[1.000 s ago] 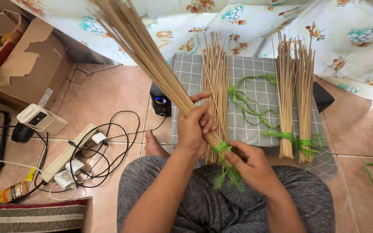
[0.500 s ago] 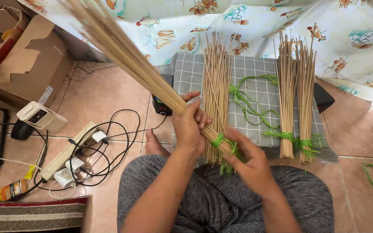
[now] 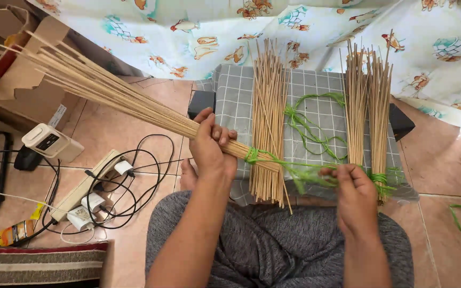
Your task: Tying bundles of bamboo sticks together using green plastic strips while sitting on the floor.
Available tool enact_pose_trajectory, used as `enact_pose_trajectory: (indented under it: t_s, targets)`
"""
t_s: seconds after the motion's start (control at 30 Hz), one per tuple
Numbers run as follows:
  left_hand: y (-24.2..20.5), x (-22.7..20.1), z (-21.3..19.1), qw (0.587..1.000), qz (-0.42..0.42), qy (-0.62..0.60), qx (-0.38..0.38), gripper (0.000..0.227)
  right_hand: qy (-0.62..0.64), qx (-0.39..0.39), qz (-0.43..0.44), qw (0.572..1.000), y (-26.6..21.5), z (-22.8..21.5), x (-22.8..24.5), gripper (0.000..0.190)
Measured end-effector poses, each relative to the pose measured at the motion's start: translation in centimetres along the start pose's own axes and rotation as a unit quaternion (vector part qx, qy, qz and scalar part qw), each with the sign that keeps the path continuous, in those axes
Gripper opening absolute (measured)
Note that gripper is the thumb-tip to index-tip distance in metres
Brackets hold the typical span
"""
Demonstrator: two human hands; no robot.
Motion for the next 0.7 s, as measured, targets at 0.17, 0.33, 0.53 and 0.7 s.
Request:
enact_pose_trajectory:
  t_s: [0.17, 0.33, 0.53, 0.7]
  targets:
    - [-0.1, 0.4, -0.5, 0.999, 0.016, -0.011, -0.042, 0.014, 0.390, 0.018, 0.078, 0.917, -0.3, 1.2, -1.9, 0.026]
    - [-0.2, 1.0, -1.1, 0.995, 0.015, -0.005, -0.097, 0.015, 0.437, -0.145, 0.159, 0.873, 2.0, -2.6, -6.9, 0.031]
    - [-0.2, 1.4, -0.6, 0.999, -0.010, -0.012, -0.047, 0.010, 0.487, -0.191, 0.086, 0.848, 2.8, -7.1, -3.9, 0.027]
    - [0.5, -0.6, -0.8, 0.998, 0.049, -0.009, -0.031, 0.012, 0.470, -0.189, 0.007, 0.862, 2.6, -12.3, -0.2, 0.013]
Point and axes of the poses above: each hand's wrist, its own y-axis towards the middle knuckle, its own z-axis out of the palm, x = y × z, the point moved 8 cm from there along y, towards the middle knuckle, and after that the axes turned 6 degrees about y, right-handed, at the moved point
